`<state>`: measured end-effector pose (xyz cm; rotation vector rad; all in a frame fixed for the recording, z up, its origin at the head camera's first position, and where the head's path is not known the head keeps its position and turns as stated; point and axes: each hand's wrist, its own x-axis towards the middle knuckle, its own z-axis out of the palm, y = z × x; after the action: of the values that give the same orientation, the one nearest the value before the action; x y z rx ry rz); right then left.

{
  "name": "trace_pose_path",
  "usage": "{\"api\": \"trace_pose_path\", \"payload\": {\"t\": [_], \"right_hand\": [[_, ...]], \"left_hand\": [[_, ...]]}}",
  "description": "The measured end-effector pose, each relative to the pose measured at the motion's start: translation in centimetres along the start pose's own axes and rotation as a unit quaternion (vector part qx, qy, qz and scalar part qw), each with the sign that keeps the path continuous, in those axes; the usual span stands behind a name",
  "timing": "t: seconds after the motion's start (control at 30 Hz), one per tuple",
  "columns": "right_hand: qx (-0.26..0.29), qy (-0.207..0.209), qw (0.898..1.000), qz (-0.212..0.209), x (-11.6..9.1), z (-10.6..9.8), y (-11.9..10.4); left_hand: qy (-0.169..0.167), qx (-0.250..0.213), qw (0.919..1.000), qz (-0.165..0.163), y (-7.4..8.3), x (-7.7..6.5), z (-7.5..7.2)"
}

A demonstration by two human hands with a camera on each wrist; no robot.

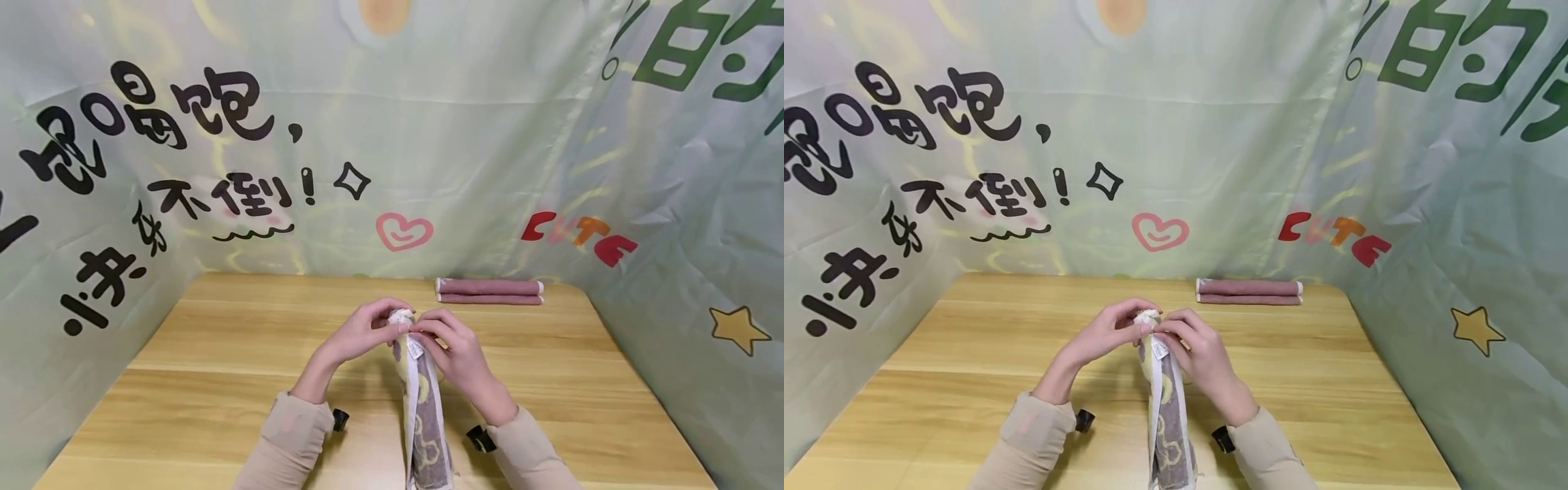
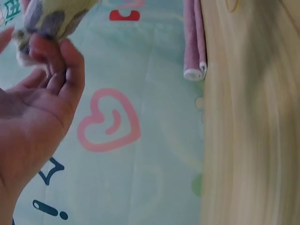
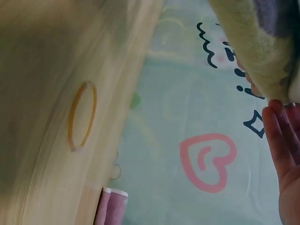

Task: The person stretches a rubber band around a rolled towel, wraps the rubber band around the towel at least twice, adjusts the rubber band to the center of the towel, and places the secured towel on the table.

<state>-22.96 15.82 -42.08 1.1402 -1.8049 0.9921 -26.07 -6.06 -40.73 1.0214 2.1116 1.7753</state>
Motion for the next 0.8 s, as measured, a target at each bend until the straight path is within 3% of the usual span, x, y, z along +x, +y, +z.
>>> {"api": "trace_pose_path", "payload": {"t": [0.2,0.37,0.6,0.8], "right_hand": [[0.004,0.017,1.000,-0.022,0.2,0.1,0.1],[-0.018,0.002,0.999,-0.026,0.1,0.0,-0.1],[-0.037,-0.076,0.996,0.033,0.2,-0.4,-0.8],[0.012,-0.126,0.988,0.088,0.1,-0.5,-1.1]], "left_hand": [[-0.010,-0.001,0.9998,0.017,0.2,-0.3,-0.5],[-0.006,0.019,0.9997,0.012,0.4,-0.4,-0.4],[0.000,0.020,0.9997,0.011,0.5,-0.4,0.0],[0.012,0.029,0.9994,0.012,0.4,-0.5,0.1]]}}
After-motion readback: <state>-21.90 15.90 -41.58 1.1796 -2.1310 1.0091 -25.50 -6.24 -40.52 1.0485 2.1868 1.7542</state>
